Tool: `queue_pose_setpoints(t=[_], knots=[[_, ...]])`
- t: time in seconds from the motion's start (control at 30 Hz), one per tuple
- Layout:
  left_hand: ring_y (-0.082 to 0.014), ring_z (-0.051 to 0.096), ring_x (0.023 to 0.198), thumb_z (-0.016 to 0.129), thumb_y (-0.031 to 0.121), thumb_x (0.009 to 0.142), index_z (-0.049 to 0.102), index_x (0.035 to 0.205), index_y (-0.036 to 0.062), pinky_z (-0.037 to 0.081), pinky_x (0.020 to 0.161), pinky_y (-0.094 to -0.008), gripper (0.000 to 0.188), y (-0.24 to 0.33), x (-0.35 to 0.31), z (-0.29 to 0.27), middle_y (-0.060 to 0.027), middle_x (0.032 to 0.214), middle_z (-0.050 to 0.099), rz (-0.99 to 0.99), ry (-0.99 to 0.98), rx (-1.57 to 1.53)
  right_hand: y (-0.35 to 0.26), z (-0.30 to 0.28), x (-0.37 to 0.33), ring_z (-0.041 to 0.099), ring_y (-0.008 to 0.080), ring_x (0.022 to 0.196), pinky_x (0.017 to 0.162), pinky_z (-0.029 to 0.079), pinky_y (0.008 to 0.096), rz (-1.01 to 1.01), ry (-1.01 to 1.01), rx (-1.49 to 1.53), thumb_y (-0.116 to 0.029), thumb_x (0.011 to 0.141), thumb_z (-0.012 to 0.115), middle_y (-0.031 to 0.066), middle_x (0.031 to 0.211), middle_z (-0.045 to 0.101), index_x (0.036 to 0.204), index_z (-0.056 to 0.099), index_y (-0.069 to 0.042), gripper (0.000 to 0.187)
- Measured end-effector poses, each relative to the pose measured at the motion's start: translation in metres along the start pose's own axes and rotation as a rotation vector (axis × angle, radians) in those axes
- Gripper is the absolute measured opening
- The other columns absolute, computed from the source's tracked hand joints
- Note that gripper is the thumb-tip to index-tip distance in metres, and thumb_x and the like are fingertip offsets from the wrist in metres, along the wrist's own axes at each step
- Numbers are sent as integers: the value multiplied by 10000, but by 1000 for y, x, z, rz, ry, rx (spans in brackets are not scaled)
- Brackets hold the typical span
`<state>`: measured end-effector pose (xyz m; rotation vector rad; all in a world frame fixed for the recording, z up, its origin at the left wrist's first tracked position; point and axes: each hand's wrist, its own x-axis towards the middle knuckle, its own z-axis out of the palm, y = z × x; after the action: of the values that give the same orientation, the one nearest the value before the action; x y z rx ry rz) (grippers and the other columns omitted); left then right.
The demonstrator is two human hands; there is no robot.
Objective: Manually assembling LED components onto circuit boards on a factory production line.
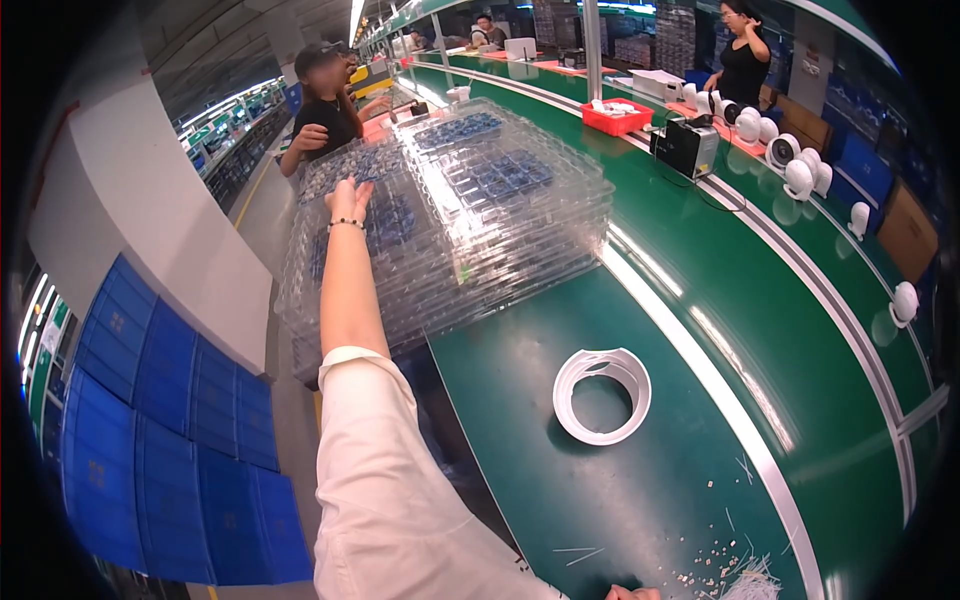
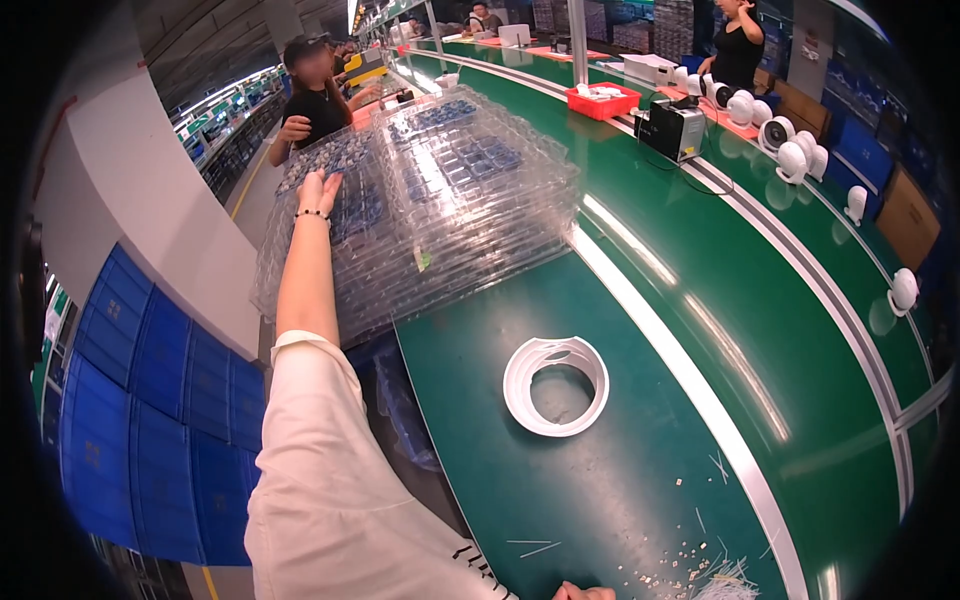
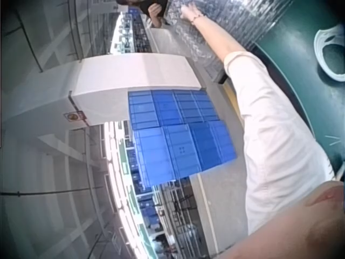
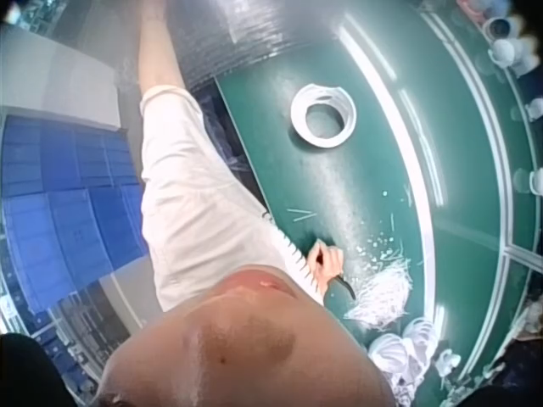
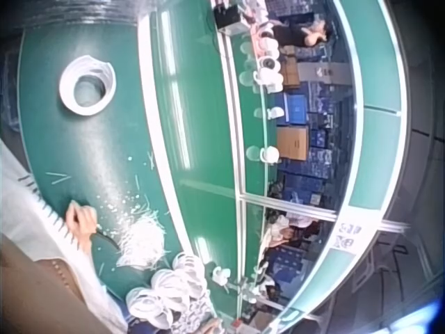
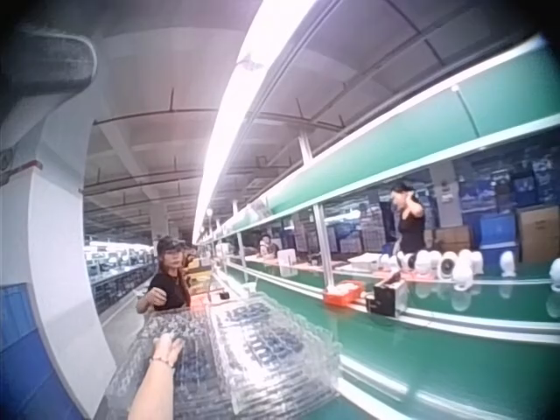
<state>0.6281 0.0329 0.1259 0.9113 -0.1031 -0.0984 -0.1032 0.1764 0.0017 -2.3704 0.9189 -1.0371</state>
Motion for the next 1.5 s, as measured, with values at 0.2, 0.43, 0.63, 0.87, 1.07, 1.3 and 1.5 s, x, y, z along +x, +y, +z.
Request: queue_pose_setpoints(t=[0.2,0.43,0.63,0.87,1.07,1.3,1.5], knots=[[-398,588,956,441,-50,844,322,1234,-93,563,770,-504,411,2,-13,9,-227,1138,472,16,39,-1,0,0,0,521,318,625,581,436,407,-6,-26,-20,46,720,677,153,710,554,907,632,6,197],[-413,568,999,447,-63,867,337,1253,-70,547,815,-507,401,7,-23,16,-241,1153,454,30,103,-98,0,-1,0,527,332,643,597,441,410,33,-5,-24,41,721,673,153,729,566,900,631,-6,190],[-386,574,968,441,-54,878,392,1180,-65,555,810,-493,306,7,-12,5,-220,1116,461,36,38,-100,-2,-1,0,529,330,642,593,440,405,32,-28,-15,35,723,673,149,712,558,901,630,-11,189],[-341,614,934,601,182,882,66,1418,34,581,686,-435,772,3,5,11,-215,1285,423,140,-38,250,-11,1,8,529,328,633,579,438,400,38,-35,-14,35,724,673,148,709,559,901,628,-8,187],[-266,637,864,593,355,865,647,1061,65,483,790,-366,354,-30,7,82,-125,952,676,890,-370,1127,-25,12,43,587,312,711,635,489,368,152,-95,280,-44,725,696,144,782,609,963,635,-9,248],[-313,595,1046,596,190,839,515,1194,4,455,897,-389,409,-123,65,134,-194,1111,619,925,-658,1346,-7,126,52,406,318,1281,1072,310,446,-339,-524,-20,-296,815,567,179,1369,425,1234,487,-24,506],[-385,523,1134,567,177,861,488,1216,-36,418,951,-432,421,-132,28,162,-262,1195,553,880,-675,1494,-9,141,50,322,265,1348,1121,201,455,-488,-448,-361,-347,857,459,132,1447,354,1304,452,-51,535]])
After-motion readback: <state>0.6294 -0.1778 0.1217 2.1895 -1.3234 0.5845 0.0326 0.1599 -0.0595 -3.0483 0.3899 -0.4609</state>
